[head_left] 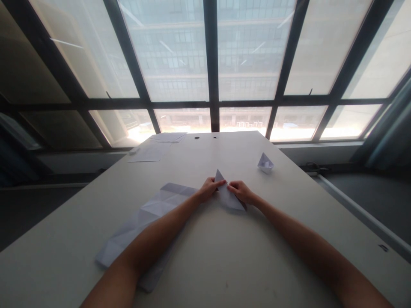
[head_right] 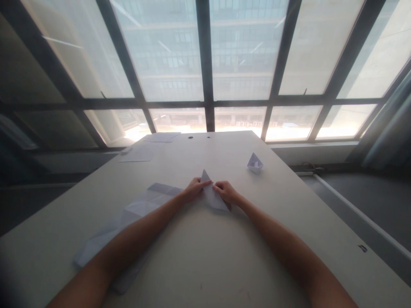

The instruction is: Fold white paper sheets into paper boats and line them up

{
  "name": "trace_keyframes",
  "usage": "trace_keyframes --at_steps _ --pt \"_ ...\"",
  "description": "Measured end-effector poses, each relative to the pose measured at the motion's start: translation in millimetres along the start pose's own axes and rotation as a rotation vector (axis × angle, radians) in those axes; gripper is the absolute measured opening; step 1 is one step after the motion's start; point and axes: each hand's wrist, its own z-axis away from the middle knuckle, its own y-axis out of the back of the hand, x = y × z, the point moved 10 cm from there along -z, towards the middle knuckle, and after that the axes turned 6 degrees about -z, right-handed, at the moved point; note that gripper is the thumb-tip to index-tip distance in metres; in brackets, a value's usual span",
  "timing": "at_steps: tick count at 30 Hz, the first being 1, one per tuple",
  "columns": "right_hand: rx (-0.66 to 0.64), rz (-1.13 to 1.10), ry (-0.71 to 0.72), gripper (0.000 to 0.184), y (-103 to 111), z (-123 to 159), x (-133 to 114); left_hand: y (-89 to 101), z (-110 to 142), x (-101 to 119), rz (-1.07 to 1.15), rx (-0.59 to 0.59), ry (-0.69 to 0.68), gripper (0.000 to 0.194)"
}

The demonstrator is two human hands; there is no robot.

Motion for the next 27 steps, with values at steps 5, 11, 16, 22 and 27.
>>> trace_keyframes --at_steps 5,11,16,22,27 --pt "-0.094 0.041 -0.01 0.038 -6.2 1.9 -1.7 11.7 -4.6 -5.4 0.106 0.118 0.021 0.05" --pt "-0.188 0.05 -0.014 0.039 -10.9 4.7 -4.4 21.3 -6.7 -6.4 0.119 0.211 0.04 0.058" --pt "-0.092 0.013 -0.018 0.041 -4.9 3.8 -1.9 17.2 -7.9 -5.4 0.117 0.156 0.042 0.059" --pt "0.201 -0.024 -0.007 0.042 21.2 2.5 -0.4 -7.1 4.4 9.3 -0.238 -0.041 -0.002 0.05" --pt "0.256 -0.086 -0.04 0.045 28.4 2.9 5.7 -14.1 12.3 22.8 -0.365 -0.06 -0.06 0.052"
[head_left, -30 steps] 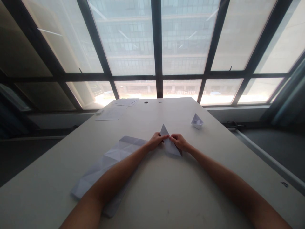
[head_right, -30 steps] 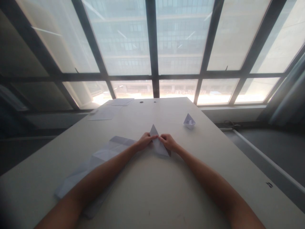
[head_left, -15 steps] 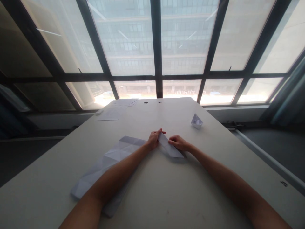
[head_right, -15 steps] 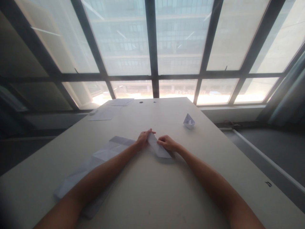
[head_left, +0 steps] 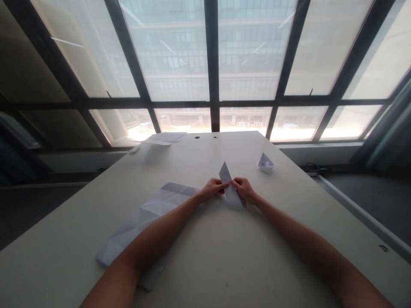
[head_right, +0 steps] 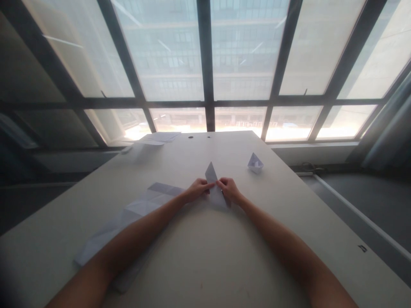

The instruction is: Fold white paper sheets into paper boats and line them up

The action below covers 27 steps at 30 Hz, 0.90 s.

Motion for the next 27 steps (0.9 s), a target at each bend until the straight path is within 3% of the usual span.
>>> trace_keyframes --at_steps 5,13,20,24,27 --pt "-0.221 -0.021 -0.123 0.05 -20.3 5.6 11.3 7.9 -3.1 -5.2 0.064 0.073 -0.023 0.053" --pt "-0.27 -0.009 -0.156 0.048 -21.8 7.2 10.1 9.1 -11.5 -21.4 0.172 0.083 -0.001 0.052" --pt "-0.337 -0.046 -0.184 0.046 -26.0 11.7 5.6 24.0 -18.1 -36.7 0.44 0.26 0.02 0.056" --pt "-0.343 -0.038 -0.162 0.045 -26.9 10.7 4.9 32.0 -17.8 -40.1 0.455 0.346 0.039 0.059" --pt "-0.335 -0.034 -0.157 0.045 -26.1 10.0 7.5 32.4 -17.1 -38.1 0.41 0.339 0.04 0.06"
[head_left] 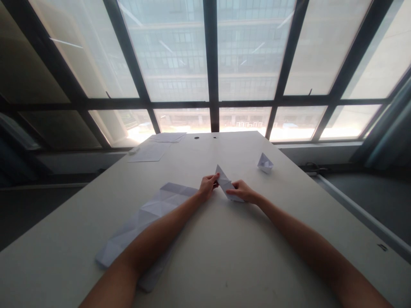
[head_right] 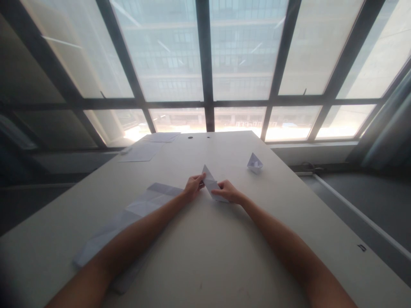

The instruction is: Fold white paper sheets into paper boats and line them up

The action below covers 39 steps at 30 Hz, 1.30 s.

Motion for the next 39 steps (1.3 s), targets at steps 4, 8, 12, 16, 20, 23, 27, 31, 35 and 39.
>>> trace_keyframes --at_steps 4,8,12,16,20,23,27,31,35,39 --pt "0.064 0.007 0.018 0.045 4.8 -0.6 1.5 -20.4 9.9 7.8 -0.247 -0.202 -0.044 0.056" --pt "0.107 0.02 0.074 0.046 6.1 -1.4 -3.3 -33.3 21.0 17.9 -0.365 -0.31 -0.107 0.051" --pt "0.106 0.005 0.047 0.041 4.1 -0.9 -4.9 -30.8 19.9 18.4 -0.354 -0.293 -0.112 0.049" --pt "0.089 -0.031 -0.006 0.033 -0.5 1.1 -5.7 -26.7 15.7 14.1 -0.323 -0.276 -0.111 0.046" --pt "0.1 -0.053 -0.012 0.025 -1.5 2.3 -7.7 -26.6 15.6 13.8 -0.311 -0.275 -0.111 0.047" --pt "0.095 -0.081 0.003 0.029 -1.3 1.8 -7.4 -27.0 17.2 16.4 -0.317 -0.268 -0.106 0.049" --pt "0.158 -0.063 0.024 0.045 6.3 -0.4 -2.5 -30.8 19.3 17.6 -0.332 -0.302 -0.091 0.049" --pt "0.213 -0.059 0.042 0.053 13.3 -3.4 2.2 -29.4 17.1 15.9 -0.274 -0.291 -0.086 0.048" --pt "0.171 -0.062 0.024 0.052 10.8 -4.1 3.0 -27.4 14.6 12.8 -0.22 -0.273 -0.088 0.048" --pt "0.09 -0.066 -0.029 0.043 2.7 -2.2 3.8 -28.9 17.8 15.9 -0.256 -0.281 -0.106 0.047"
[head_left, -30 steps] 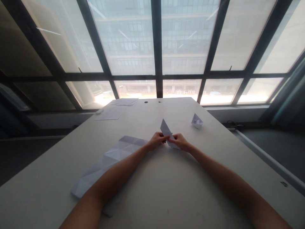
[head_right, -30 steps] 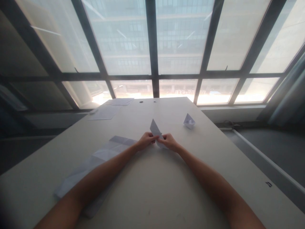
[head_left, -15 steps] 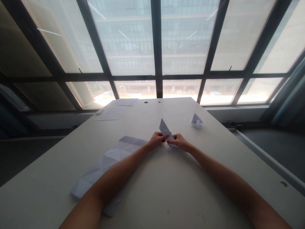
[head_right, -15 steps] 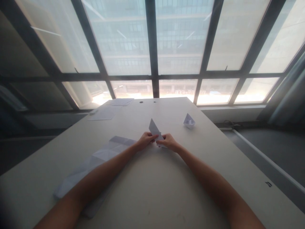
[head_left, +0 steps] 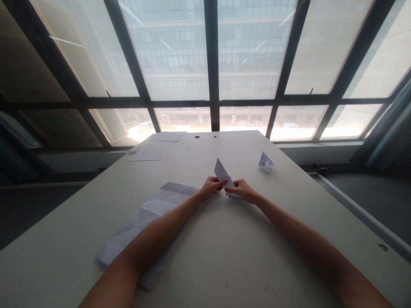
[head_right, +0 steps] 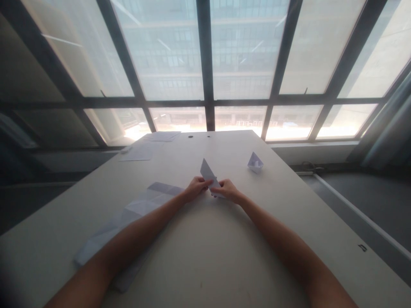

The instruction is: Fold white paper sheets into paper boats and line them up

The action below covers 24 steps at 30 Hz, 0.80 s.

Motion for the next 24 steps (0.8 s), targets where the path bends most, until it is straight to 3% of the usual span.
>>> trace_keyframes --at_steps 6,13,17,21,24 --pt "0.024 0.016 -0.056 0.038 1.3 0.0 7.3 -4.3 6.6 10.9 -0.09 -0.027 -0.022 0.044" --pt "-0.013 0.007 -0.044 0.038 -2.5 0.1 7.2 -4.3 7.0 7.8 -0.059 -0.037 -0.02 0.045" --pt "-0.046 -0.018 -0.028 0.036 -4.6 -0.3 4.1 4.2 1.2 -0.3 0.029 0.049 -0.011 0.045" --pt "-0.043 -0.015 -0.012 0.038 -3.9 -0.7 2.4 21.4 -6.0 -14.4 0.168 0.21 0.004 0.041" --pt "-0.043 -0.044 -0.006 0.043 -4.8 -0.6 1.6 25.4 -9.0 -20.7 0.241 0.239 0.008 0.038"
